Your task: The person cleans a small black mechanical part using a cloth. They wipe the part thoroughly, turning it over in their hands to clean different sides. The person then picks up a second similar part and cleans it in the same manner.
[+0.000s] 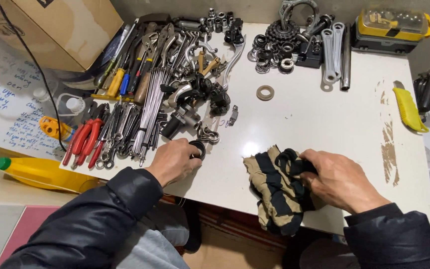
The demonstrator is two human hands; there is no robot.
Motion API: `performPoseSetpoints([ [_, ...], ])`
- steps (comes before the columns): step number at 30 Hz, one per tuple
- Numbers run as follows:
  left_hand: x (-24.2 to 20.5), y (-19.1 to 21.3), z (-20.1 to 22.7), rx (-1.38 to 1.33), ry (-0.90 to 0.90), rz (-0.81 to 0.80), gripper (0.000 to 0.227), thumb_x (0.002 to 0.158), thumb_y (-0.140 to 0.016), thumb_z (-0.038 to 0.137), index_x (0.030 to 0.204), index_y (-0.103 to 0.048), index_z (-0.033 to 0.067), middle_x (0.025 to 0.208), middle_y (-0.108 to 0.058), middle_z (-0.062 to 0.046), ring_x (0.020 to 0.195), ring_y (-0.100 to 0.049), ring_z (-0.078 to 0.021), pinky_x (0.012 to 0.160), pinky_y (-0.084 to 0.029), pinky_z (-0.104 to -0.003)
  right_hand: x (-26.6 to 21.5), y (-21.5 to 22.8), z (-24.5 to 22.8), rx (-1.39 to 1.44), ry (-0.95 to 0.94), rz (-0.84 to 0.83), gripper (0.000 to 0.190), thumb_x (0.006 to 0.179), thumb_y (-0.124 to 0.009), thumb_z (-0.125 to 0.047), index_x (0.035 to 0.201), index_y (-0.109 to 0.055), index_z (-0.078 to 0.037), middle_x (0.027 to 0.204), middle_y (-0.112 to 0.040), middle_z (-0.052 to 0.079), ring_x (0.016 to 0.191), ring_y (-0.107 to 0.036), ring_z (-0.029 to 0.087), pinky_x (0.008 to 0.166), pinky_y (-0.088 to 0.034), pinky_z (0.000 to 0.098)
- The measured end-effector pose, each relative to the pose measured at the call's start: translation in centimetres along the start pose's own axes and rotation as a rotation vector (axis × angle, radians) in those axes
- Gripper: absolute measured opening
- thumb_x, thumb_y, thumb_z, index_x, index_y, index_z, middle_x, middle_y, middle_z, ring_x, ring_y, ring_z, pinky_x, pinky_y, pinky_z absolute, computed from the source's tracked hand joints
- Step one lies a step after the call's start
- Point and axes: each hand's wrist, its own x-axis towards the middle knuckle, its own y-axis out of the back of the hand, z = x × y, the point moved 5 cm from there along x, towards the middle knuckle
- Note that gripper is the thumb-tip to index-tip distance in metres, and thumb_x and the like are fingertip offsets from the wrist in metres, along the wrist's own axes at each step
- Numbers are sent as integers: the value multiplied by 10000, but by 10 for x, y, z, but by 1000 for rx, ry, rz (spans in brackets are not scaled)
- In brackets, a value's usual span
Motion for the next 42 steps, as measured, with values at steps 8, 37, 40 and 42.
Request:
performPoseSetpoints([
  [8,-13,29,7,-64,131,-43,318,946,-654,381,1182,-751,191,1143,-675,-87,940,-685,-291,785,-584,-440,-3,7,0,12,-41,-9,331,975,-601,-350,1297,-563,-286,1149,-757,-9,1021,-743,210,879,-638,390],
  [37,0,19,5,-165,44,-48,309,813,-589,211,1068,-717,91,1047,-721,-116,902,-671,-316,738,-513,-417,-2,6,2,14,33,164,286,1007,-525,-327,1283,-558,-259,961,-767,18,806,-753,216,739,-647,373],
  [40,-1,26,7,-258,106,-68,120,805,-693,209,884,-732,128,945,-740,-45,864,-652,-238,766,-491,-371,-2,5,1,21,28,149,299,992,-547,-325,1283,-562,-256,1034,-767,24,880,-753,247,797,-638,406],
  [42,-6,33,10,-276,172,-123,150,835,-690,224,932,-759,134,1002,-770,-14,920,-679,-197,821,-519,-342,-2,4,0,14,32,136,322,1001,-532,-336,1314,-549,-259,1045,-770,13,888,-762,218,805,-656,391],
])
